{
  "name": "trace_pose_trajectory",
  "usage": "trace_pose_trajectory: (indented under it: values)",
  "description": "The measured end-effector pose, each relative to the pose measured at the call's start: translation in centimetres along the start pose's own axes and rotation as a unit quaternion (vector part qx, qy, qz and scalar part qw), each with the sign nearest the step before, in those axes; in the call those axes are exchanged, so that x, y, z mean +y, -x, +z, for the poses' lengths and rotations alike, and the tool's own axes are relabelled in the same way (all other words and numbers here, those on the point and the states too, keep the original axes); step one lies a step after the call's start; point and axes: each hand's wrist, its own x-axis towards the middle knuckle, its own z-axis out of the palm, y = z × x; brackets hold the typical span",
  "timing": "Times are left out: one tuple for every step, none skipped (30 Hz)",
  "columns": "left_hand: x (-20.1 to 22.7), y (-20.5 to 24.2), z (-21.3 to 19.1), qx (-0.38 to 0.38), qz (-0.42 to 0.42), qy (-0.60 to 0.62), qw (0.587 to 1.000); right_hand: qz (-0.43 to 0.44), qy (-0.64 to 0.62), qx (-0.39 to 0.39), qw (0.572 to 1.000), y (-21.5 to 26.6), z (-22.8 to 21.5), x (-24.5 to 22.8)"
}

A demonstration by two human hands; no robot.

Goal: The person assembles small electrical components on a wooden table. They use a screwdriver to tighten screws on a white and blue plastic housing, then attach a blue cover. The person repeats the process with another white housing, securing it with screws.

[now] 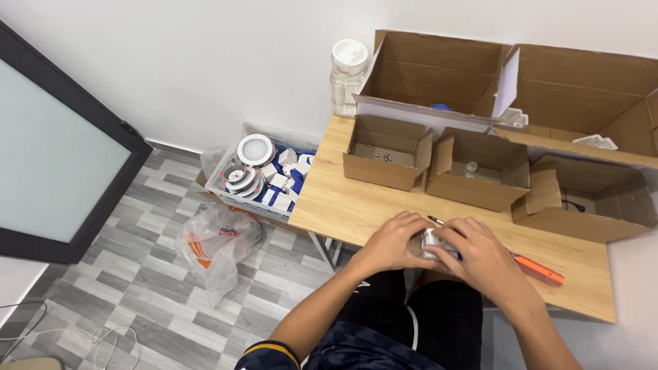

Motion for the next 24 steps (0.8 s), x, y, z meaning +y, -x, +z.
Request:
trace_pose_trajectory:
  values:
    - [0.4,-0.3,-0.5,0.002,0.0,0.0,1.0,-0.001,0.001,0.0,1.0,-0.4,-0.6,-0.2]
    - [0.9,-0.4,-0.9,0.002,0.003,0.008,1.0,-0.024,-0.022,0.001,0.999,-0.5,-1.2,-0.5]
    - [1.3,-0.6,-1.2,0.003,0.006,0.016,1.0,-0.047,-0.044,0.003,0.998,-0.6,-1.8,-0.7]
    - [1.3,-0.6,-1.3,0.0,0.004,0.023,1.0,-0.041,-0.044,-0.002,0.998,-1.0,-2.9,-1.4]
    - [1.2,-0.6,-1.3,0.002,0.008,0.021,1.0,-0.044,-0.101,-0.012,0.994,-1.3,-4.0,-2.1]
    - [1.2,-0.8,-1.0,0.002,0.016,0.023,1.0,-0.043,-0.156,-0.021,0.987,-1.5,-5.1,-2.7]
    - [0.5,-0.7,-0.8,-0.003,0.016,0.033,0.999,-0.033,-0.153,-0.025,0.987,-1.8,-5.3,-2.7]
    - [0.0,-0.6,-0.4,-0.008,0.012,0.024,1.0,-0.046,-0.144,-0.016,0.988,-1.8,-5.5,-2.7]
    - [-0.5,-0.6,0.0,-0.014,0.007,0.016,1.0,-0.06,-0.135,-0.008,0.989,-1.8,-5.7,-2.6]
    - [-0.2,-0.6,-0.1,-0.02,0.009,0.027,0.999,-0.048,-0.132,-0.011,0.99,-1.6,-4.8,-2.2]
    - [0.1,-0.7,-0.3,-0.024,0.005,0.027,0.999,-0.05,-0.096,-0.002,0.994,-1.4,-3.8,-1.7]
    - [0.2,-0.8,-0.7,-0.028,0.0,0.024,0.999,-0.055,-0.062,0.008,0.997,-1.4,-2.8,-1.2]
    - [0.5,-0.8,-0.7,-0.034,0.001,0.032,0.999,-0.045,-0.06,0.006,0.997,-1.1,-2.6,-1.0]
    - [0.7,-0.9,-0.9,-0.032,-0.004,0.033,0.999,-0.052,-0.062,0.01,0.997,-1.1,-2.3,-0.9]
    - [0.9,-0.8,-1.2,-0.03,-0.009,0.033,0.999,-0.06,-0.064,0.015,0.996,-1.0,-2.0,-0.8]
    - [0.7,-0.8,-1.0,-0.033,-0.009,0.037,0.999,-0.055,-0.064,0.013,0.996,-1.1,-2.7,-1.1]
    - [0.6,-0.7,-0.9,-0.032,-0.013,0.032,0.999,-0.057,-0.105,0.003,0.993,-1.3,-3.3,-1.4]
    - [0.4,-0.7,-0.8,-0.031,-0.017,0.026,0.999,-0.059,-0.146,-0.006,0.987,-1.5,-4.0,-1.7]
    - [0.5,-0.7,-0.7,-0.034,-0.017,0.029,0.999,-0.055,-0.146,-0.006,0.988,-1.5,-4.4,-1.9]
    - [0.6,-0.7,-0.7,-0.033,-0.025,0.023,0.999,-0.052,-0.133,-0.004,0.99,-1.8,-4.8,-2.1]
    - [0.7,-0.8,-0.8,-0.031,-0.033,0.016,0.999,-0.049,-0.12,-0.002,0.992,-2.0,-5.2,-2.3]
    - [0.8,-0.9,-0.8,-0.032,-0.032,0.016,0.999,-0.049,-0.119,-0.001,0.992,-1.7,-4.2,-1.7]
    - [0.9,-0.9,-0.9,-0.03,-0.033,0.015,0.999,-0.044,-0.093,0.002,0.995,-1.5,-3.2,-1.1]
    - [1.0,-0.9,-1.0,-0.028,-0.034,0.014,0.999,-0.039,-0.067,0.005,0.997,-1.2,-2.2,-0.5]
